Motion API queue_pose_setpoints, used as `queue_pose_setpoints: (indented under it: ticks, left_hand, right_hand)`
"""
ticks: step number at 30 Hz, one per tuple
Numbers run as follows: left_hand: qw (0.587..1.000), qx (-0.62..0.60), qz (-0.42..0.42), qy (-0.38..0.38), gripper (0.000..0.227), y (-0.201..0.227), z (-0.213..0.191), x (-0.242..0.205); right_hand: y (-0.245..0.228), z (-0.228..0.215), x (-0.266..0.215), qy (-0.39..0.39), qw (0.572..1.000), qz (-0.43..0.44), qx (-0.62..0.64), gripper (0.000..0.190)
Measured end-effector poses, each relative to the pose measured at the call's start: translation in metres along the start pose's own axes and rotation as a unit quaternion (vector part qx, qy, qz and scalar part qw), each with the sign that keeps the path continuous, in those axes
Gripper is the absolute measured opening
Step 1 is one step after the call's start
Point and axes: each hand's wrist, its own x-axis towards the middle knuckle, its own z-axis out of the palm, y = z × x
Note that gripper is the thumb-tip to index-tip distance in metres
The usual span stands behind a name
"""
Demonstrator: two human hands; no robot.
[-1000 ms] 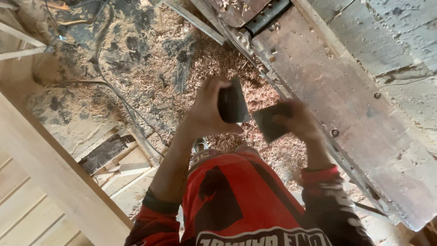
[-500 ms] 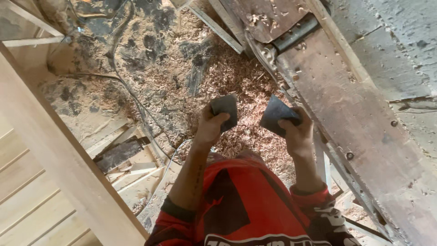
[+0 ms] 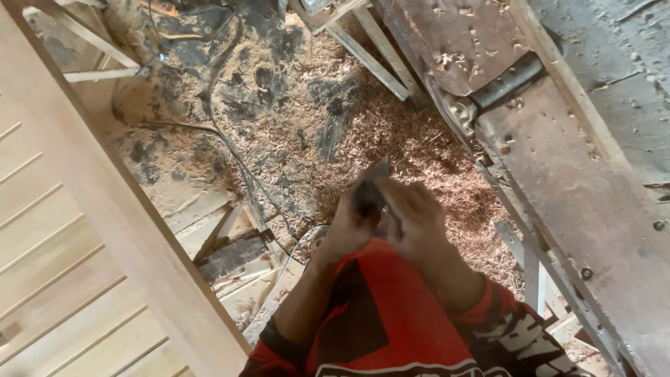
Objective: The person applies a beige filler paste to gaps and joints on a wooden furniture piece using a metal putty knife, then smooths the surface with a sanding block. The person works on several vertical and horizontal joints, repeatedly applying filler and sanding to level the surface.
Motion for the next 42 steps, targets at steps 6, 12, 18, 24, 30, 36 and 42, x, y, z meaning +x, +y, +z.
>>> queue_pose_setpoints:
  ticks: [6, 12, 18, 24, 30, 36, 42]
  left_hand:
    - [0.996, 0.020, 0.046, 0.080, 0.080, 0.027, -0.028, 0.016]
    - [0.994, -0.032, 0.034, 0.101, 0.079, 0.008, -0.058, 0.039]
    - [0.994, 0.000, 0.028, 0.107, 0.079, -0.011, -0.094, 0.099]
    - [0.984, -0.101, -0.107, 0.100, 0.077, -0.014, -0.137, 0.189]
    - [0.997, -0.044, -0.045, 0.035, 0.087, -0.008, -0.162, 0.267]
    - [0.955, -0.156, -0.145, 0.208, 0.091, -0.020, -0.206, 0.306]
    - [0.896, -0.375, -0.164, 0.172, 0.102, -0.060, -0.241, 0.333]
  right_hand:
    - [0.011, 0.024, 0.042, 0.042, 0.998, 0.030, 0.029, 0.052]
    - [0.017, 0.036, 0.086, 0.010, 0.995, 0.037, 0.088, 0.048]
    - [0.071, 0.065, 0.147, 0.045, 0.994, 0.031, 0.091, 0.051]
    - [0.115, 0.073, 0.224, 0.037, 0.987, 0.028, 0.152, 0.053]
    - [0.183, 0.095, 0.294, 0.020, 0.993, 0.038, 0.113, 0.055]
    - [0.236, 0.147, 0.353, 0.083, 0.778, 0.434, 0.447, 0.034]
    - [0.213, 0.191, 0.390, 0.033, 0.536, 0.439, 0.720, 0.026]
